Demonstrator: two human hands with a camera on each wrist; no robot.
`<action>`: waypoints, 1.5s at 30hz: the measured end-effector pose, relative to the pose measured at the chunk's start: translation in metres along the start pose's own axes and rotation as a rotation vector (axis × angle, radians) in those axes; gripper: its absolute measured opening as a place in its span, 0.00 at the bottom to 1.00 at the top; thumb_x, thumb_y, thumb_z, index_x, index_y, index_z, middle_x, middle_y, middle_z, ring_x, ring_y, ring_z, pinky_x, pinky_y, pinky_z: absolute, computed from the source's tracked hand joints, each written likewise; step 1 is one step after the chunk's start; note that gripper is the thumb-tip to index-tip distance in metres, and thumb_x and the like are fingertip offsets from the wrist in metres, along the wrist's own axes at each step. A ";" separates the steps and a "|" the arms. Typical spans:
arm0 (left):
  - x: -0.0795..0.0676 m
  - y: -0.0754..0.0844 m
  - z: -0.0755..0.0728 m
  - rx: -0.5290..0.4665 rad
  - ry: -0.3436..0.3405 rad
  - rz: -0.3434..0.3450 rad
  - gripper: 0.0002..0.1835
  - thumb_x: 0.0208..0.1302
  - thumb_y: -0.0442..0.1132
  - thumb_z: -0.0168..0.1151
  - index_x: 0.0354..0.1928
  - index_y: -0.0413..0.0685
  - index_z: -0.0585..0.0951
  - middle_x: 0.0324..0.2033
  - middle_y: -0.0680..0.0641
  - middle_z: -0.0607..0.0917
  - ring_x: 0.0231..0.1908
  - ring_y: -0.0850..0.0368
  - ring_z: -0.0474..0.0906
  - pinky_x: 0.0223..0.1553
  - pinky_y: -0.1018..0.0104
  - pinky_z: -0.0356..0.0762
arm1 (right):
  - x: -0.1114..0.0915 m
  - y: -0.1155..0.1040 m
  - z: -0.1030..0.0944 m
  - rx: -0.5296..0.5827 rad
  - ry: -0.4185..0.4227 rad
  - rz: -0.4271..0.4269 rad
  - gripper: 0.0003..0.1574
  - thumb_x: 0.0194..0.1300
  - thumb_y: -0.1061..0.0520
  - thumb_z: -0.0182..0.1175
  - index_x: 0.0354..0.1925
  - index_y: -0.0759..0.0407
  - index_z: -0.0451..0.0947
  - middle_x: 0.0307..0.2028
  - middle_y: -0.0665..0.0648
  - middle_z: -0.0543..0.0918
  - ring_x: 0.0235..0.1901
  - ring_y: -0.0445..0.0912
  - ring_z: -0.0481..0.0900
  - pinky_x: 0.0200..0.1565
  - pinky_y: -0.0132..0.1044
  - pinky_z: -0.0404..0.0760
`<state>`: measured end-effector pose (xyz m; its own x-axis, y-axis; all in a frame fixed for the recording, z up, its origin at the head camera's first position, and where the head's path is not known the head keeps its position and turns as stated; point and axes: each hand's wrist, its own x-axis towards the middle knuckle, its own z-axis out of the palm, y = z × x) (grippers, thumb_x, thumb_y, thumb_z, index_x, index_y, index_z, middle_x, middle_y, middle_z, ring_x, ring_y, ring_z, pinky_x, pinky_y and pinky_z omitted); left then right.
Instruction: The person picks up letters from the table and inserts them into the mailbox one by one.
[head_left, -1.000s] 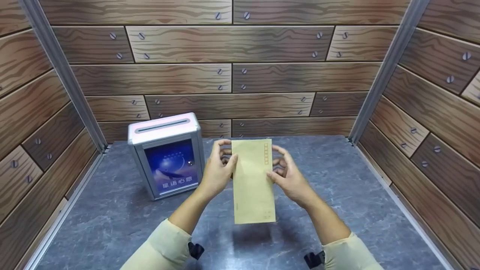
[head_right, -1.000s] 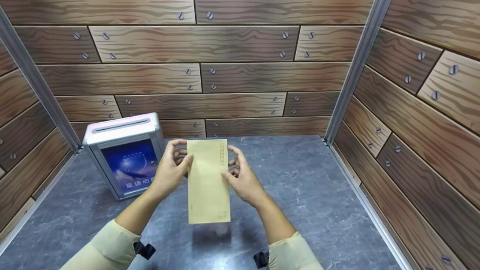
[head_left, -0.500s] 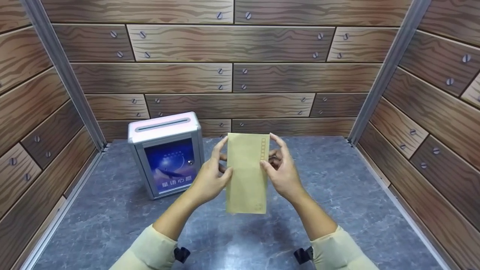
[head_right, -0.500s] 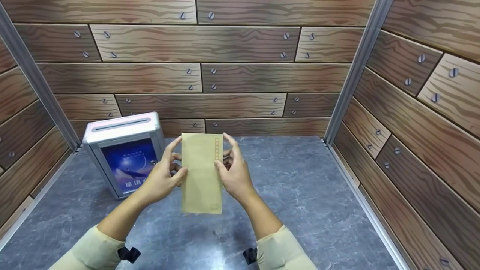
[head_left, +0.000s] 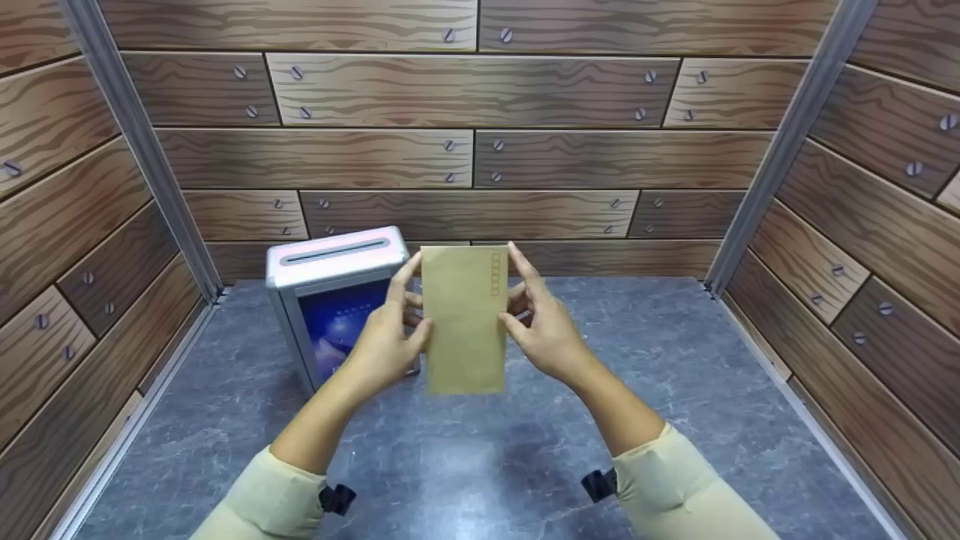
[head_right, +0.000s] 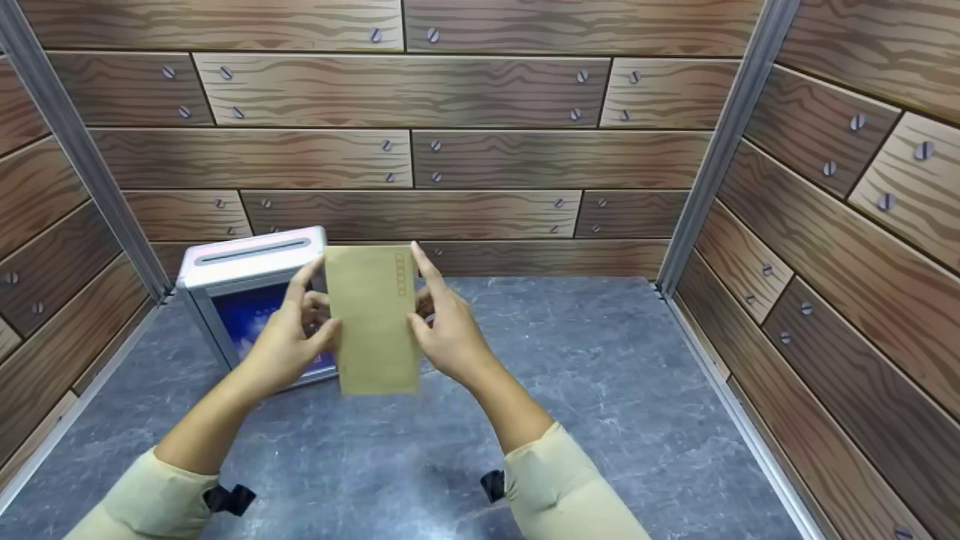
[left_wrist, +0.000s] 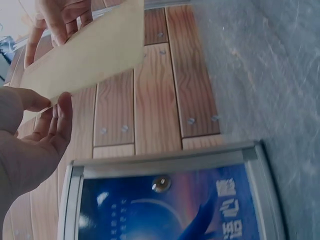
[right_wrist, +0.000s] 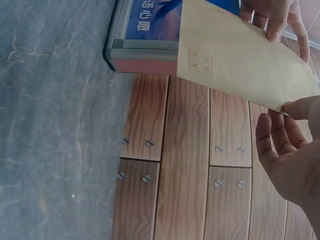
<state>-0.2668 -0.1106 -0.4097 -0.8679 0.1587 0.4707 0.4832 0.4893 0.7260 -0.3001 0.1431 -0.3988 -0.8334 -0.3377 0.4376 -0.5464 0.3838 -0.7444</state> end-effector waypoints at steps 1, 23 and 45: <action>0.000 0.000 -0.004 0.014 0.014 0.009 0.50 0.73 0.25 0.64 0.87 0.61 0.50 0.50 0.42 0.89 0.43 0.50 0.90 0.43 0.61 0.91 | 0.002 -0.002 0.000 -0.017 -0.008 -0.009 0.63 0.73 0.71 0.64 0.89 0.37 0.44 0.44 0.59 0.84 0.37 0.46 0.83 0.43 0.40 0.88; 0.012 0.028 -0.090 0.166 0.336 0.175 0.43 0.73 0.26 0.61 0.83 0.61 0.57 0.50 0.39 0.86 0.45 0.46 0.88 0.48 0.52 0.92 | 0.075 -0.071 0.029 -0.050 0.192 -0.447 0.50 0.70 0.74 0.62 0.84 0.58 0.56 0.39 0.59 0.83 0.35 0.45 0.82 0.40 0.31 0.88; 0.027 -0.017 -0.126 0.302 0.627 0.476 0.39 0.78 0.26 0.58 0.80 0.70 0.60 0.46 0.34 0.84 0.41 0.41 0.87 0.47 0.57 0.92 | 0.142 -0.085 0.082 -0.069 0.330 -0.736 0.48 0.68 0.75 0.64 0.76 0.50 0.56 0.45 0.65 0.78 0.39 0.52 0.88 0.49 0.30 0.90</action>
<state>-0.2839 -0.2222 -0.3462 -0.3116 -0.0560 0.9485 0.6526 0.7130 0.2565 -0.3652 -0.0075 -0.3150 -0.2339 -0.2573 0.9376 -0.9594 0.2176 -0.1796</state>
